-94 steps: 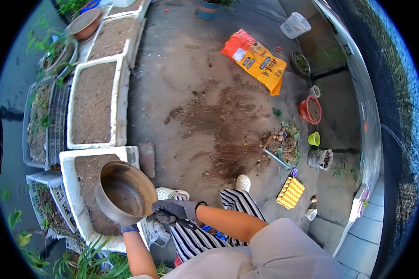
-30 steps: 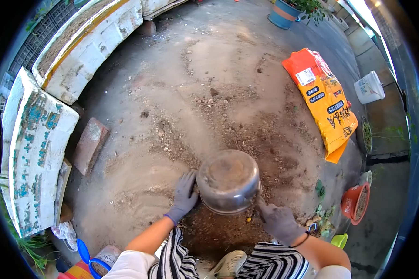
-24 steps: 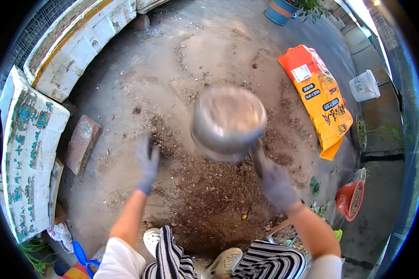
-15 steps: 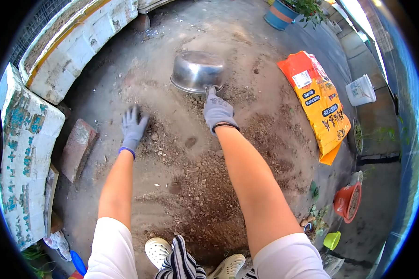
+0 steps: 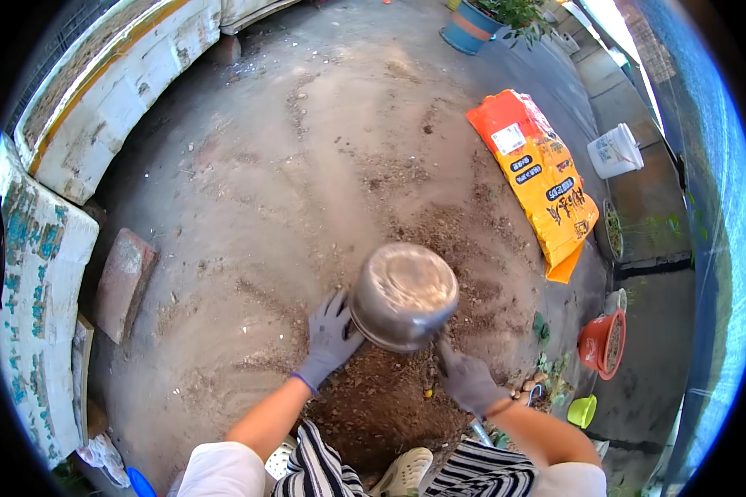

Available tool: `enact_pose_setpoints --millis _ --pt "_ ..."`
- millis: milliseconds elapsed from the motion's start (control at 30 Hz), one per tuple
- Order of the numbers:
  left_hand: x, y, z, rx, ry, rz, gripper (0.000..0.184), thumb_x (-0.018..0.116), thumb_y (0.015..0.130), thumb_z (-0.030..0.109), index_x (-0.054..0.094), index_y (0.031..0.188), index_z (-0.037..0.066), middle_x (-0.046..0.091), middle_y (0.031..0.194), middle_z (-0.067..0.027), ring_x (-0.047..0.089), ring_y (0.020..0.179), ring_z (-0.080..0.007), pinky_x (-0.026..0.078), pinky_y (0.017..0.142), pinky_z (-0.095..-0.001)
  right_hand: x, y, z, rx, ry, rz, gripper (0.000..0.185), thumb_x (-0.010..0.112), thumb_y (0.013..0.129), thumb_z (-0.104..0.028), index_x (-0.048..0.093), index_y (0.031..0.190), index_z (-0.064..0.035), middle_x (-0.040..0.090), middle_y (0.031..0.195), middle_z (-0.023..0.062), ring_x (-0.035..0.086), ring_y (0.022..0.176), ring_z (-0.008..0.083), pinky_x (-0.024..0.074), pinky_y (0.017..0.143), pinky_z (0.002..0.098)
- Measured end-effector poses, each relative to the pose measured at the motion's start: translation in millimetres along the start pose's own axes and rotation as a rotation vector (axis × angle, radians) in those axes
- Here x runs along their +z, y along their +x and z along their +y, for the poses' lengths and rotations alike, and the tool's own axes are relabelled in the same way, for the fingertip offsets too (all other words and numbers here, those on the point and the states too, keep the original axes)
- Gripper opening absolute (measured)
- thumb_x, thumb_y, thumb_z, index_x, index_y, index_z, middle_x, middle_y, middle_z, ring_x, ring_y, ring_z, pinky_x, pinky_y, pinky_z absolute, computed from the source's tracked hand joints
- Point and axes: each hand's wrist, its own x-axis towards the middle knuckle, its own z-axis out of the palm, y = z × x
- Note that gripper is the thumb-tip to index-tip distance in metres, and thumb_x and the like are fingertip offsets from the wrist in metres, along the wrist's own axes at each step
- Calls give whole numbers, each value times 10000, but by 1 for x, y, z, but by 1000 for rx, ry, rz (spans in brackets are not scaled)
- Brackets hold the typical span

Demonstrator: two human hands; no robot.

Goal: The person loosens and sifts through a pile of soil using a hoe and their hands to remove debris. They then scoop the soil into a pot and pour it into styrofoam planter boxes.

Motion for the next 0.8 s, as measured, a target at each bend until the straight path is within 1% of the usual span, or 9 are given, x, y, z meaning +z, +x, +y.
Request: enact_pose_setpoints --millis 167,200,233,300,367,433,467,633,800 --pt "-29 -34 25 37 -160 -91 537 620 815 375 498 1287 151 429 1374 -143 381 1271 -350 309 1027 -483 -8 -70 14 130 220 35 602 511 873 -93 252 1410 -10 611 936 252 624 764 391 506 652 431" --pt "-46 -29 18 116 -146 -130 537 605 831 378 488 1302 149 400 1399 -145 367 1285 -350 300 1037 -484 -6 -65 22 -48 103 358 564 518 867 -81 307 1385 -8 610 945 250 622 742 399 509 636 424" --pt "-58 -20 7 199 -134 -171 536 590 847 380 479 1317 148 370 1425 -147 353 1299 -350 290 1047 -485 -5 -55 34 -156 34 537 538 523 861 -69 345 1365 -6 606 959 253 620 735 406 511 632 420" --pt "-74 9 -28 -11 43 23 571 555 870 389 423 1373 152 315 1460 -158 299 1340 -347 244 1079 -485 -13 -18 56 -272 -84 773 500 532 849 -46 404 1330 -3 594 991 261 618 734 420 514 634 415" --pt "-75 33 -65 -236 522 240 610 521 879 416 370 1410 156 293 1472 -166 254 1366 -339 198 1099 -484 -46 48 51 -56 213 646 545 528 860 -55 339 1371 -48 581 989 291 585 865 448 475 726 487" --pt "-70 52 -93 -220 574 278 607 513 876 417 381 1404 148 287 1473 -180 249 1366 -348 190 1103 -483 -79 134 41 130 251 659 541 447 930 -251 233 1424 -201 591 1009 292 575 886 470 446 776 522" --pt "-68 58 -99 -207 621 308 604 506 873 418 391 1397 140 281 1473 -194 244 1367 -357 181 1107 -482 -112 159 22 200 252 539 574 407 926 -245 145 1435 -201 566 1039 332 551 961 487 420 844 532" --pt "-72 66 -94 -247 621 303 592 495 881 430 406 1388 138 297 1471 -175 260 1361 -351 185 1108 -480 -168 327 34 326 380 628 634 459 885 -251 178 1415 -47 575 1110 308 554 1059 439 427 916 482" --pt "-75 69 -94 -264 622 276 588 518 874 405 401 1393 156 317 1464 -166 279 1354 -341 227 1071 -486 -182 359 18 499 490 575 636 464 865 -196 188 1396 21 582 1128 294 568 1077 407 435 935 447"
